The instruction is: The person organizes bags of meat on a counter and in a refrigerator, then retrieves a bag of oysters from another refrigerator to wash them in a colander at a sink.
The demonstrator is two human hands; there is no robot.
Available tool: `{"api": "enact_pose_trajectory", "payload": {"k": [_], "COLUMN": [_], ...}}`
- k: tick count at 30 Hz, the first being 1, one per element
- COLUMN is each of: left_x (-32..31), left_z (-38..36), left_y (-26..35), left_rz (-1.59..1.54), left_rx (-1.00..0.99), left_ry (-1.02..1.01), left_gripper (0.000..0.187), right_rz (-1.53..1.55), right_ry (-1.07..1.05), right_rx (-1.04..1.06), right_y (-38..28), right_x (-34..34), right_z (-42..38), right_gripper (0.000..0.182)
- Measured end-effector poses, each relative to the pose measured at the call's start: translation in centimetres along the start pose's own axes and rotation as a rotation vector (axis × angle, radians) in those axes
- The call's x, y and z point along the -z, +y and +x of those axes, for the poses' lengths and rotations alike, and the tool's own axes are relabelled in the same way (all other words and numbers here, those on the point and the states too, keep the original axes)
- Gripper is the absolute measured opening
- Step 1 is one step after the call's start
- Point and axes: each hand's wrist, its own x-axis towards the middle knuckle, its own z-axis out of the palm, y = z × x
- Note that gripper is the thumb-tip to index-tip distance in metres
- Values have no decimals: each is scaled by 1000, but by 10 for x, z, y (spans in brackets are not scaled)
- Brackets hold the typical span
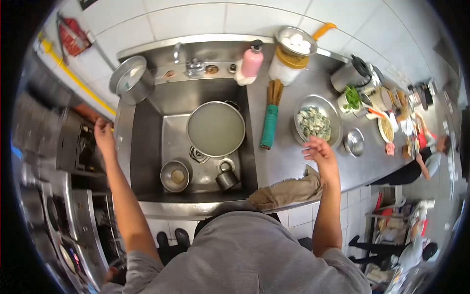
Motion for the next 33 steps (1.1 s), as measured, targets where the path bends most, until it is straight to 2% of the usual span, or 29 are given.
{"api": "enact_pose_trajectory", "payload": {"k": [1,4,5,7,8,10,11,14,15,17,18,20,21,23,24,26,30,32,33], "left_x": [-39,-138,-167,-228,-256,-300,-317,-361,-370,-375,-378,-375,-374,-374,-375,-379,-378,-374,-377], "left_z": [-21,-62,-67,-70,-65,-46,-36,-1,5,3,-2,-23,-31,-41,-38,-24,-7,-22,-27], "left_y": [25,80,99,124,130,141,140,115,112,117,121,132,135,132,132,123,112,134,124], "left_rz": [12,32,207,209,185,304,296,487,483,810,815,682,692,594,600,592,699,808,809], "left_rx": [-10,39,-118,-306,-321,-579,-591,-619,-632,-487,-503,-300,-306,-465,-461,-544,-420,-143,-142], "left_ry": [11,-368,-459,-551,-575,-579,-588,-597,-594,-691,-691,-550,-547,-300,-294,-273,-389,-525,-524], "left_gripper": [37,33,33,37,37,43,43,50,50,53,53,52,52,48,48,48,48,46,46], "right_rz": [43,18,-11,14,-20,-114,-109,-586,-579,-1048,-1035,-1103,-1092,-1155,-1153,-1148,-1210,-1283,-1282], "right_ry": [79,289,383,469,527,623,639,673,683,633,644,545,542,369,361,297,304,265,264], "right_rx": [37,61,76,118,99,48,50,150,157,236,234,76,76,51,57,-30,9,-60,-59], "right_y": [6,11,10,14,15,19,24,50,46,38,34,22,23,23,24,23,29,20,14], "right_x": [11,36,45,61,68,84,94,134,142,146,147,148,154,165,167,171,177,177,180], "right_z": [-1,-5,-9,-14,-17,-14,-10,25,37,63,75,92,100,117,123,130,136,133,129], "right_gripper": [36,34,34,34,35,42,42,58,58,66,66,66,66,56,56,45,42,36,36]}}
